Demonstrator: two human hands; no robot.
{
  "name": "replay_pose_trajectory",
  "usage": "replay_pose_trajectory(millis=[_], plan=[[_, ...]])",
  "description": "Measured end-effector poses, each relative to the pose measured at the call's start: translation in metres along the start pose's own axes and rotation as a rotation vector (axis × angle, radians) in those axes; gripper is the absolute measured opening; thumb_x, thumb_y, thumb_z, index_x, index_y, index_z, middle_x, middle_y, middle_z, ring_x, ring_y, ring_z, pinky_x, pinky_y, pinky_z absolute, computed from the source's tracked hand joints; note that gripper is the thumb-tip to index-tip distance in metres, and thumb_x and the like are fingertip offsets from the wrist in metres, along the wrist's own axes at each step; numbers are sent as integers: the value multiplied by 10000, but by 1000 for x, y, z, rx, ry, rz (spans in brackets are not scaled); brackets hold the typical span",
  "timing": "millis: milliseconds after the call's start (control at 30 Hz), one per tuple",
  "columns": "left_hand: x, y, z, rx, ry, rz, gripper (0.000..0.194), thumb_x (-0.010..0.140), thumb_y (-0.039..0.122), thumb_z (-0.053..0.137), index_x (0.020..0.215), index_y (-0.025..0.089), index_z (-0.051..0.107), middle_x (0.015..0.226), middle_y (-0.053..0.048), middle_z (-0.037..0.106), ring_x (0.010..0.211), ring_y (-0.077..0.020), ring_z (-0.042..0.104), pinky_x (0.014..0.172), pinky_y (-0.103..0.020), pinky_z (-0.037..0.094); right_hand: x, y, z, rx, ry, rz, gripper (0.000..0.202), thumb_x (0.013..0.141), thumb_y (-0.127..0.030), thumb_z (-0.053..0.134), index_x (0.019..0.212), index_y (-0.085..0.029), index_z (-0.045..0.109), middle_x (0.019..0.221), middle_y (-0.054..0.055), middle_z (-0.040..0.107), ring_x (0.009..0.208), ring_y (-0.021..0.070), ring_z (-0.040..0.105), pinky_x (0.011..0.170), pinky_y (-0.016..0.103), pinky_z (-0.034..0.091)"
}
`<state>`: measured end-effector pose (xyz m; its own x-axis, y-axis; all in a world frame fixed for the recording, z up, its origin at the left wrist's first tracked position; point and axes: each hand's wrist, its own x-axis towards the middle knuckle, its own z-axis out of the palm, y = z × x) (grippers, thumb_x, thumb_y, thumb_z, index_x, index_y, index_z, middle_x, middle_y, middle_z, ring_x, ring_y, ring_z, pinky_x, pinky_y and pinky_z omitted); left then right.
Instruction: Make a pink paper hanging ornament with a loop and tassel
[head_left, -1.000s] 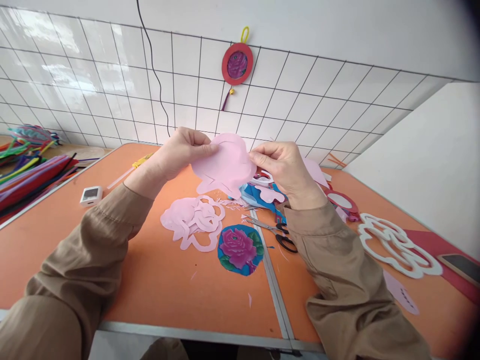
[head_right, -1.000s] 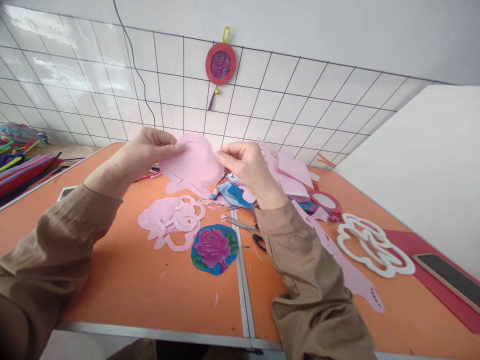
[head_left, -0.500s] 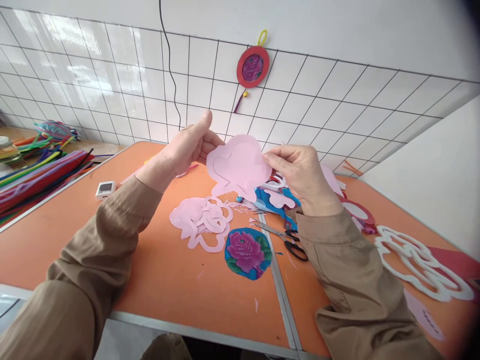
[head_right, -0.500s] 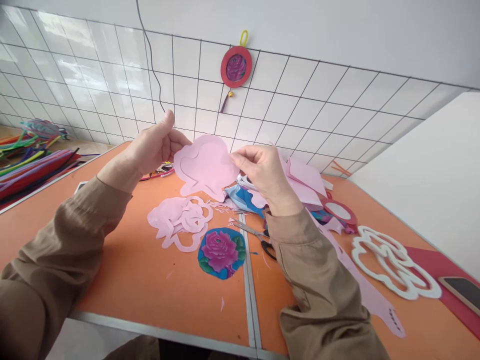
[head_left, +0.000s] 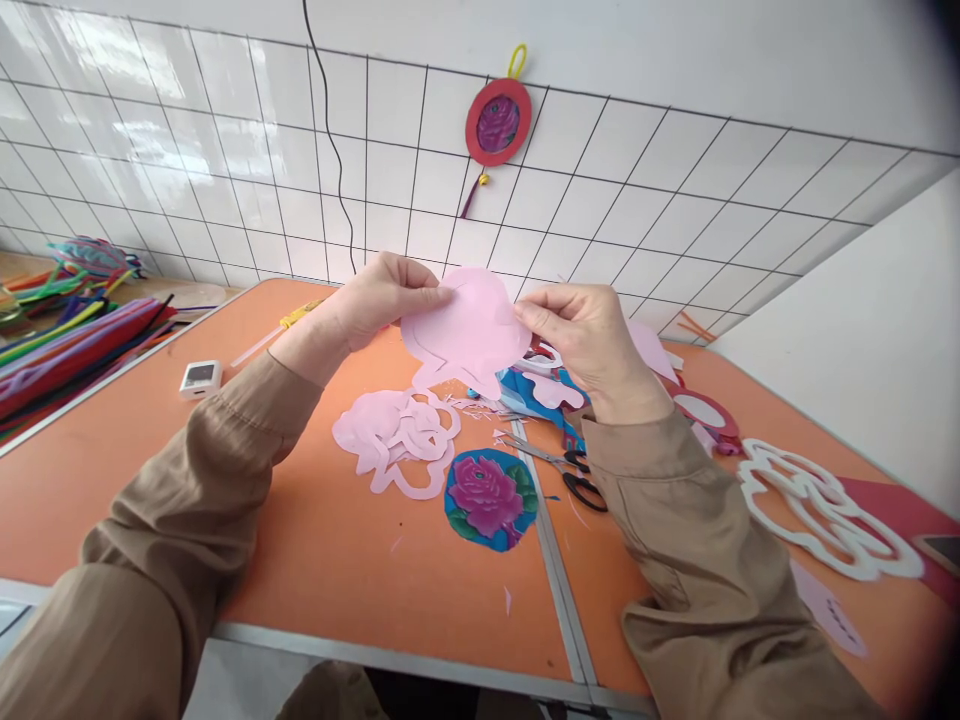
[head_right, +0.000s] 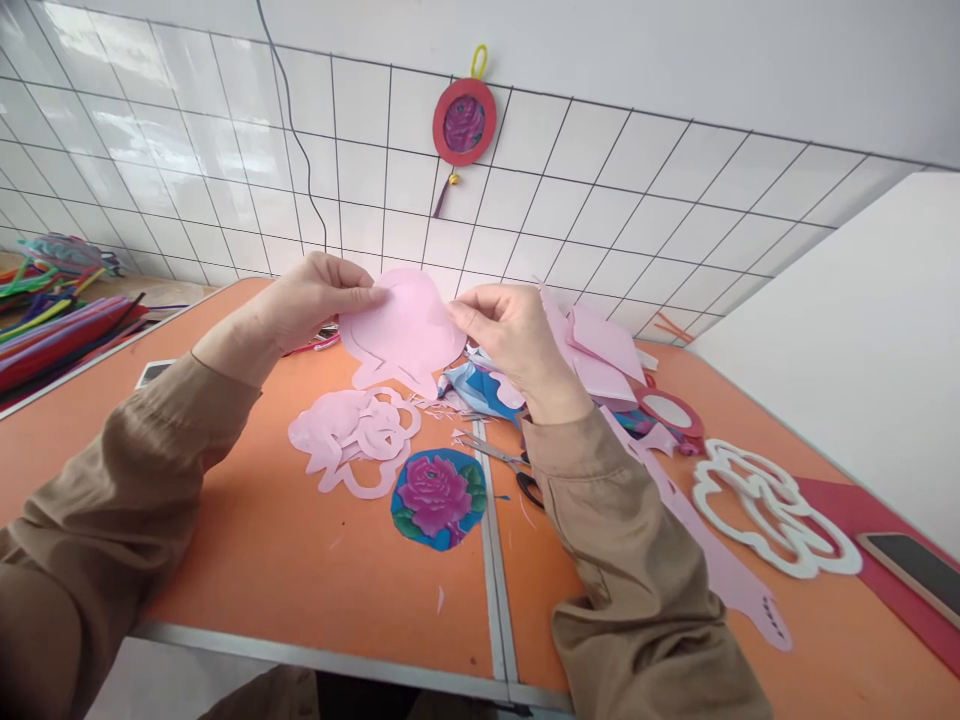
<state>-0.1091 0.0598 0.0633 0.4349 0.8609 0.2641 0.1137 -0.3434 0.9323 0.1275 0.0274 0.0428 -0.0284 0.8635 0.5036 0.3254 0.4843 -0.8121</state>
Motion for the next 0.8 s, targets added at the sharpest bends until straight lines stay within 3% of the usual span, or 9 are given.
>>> replay_pose_trajectory(millis=[467,800], plan=[[1,0,-1,17,-4,9,400,861,209,750,534,163,525,546,24,433,541,-65,365,480,-234,260,3,6,0,26,-11,-52,255,718,-419,863,623,-221,733,614,23,613,580,147,493,526,309,369],[1,0,0,81,19,79,353,838,204,735,538,159,554,547,20,470,531,-68,392,485,-233,271,3,0,-6,51,-93,-37,403,738,-544,881,597,-214,698,569,16,584,555,140,508,531,320,395]])
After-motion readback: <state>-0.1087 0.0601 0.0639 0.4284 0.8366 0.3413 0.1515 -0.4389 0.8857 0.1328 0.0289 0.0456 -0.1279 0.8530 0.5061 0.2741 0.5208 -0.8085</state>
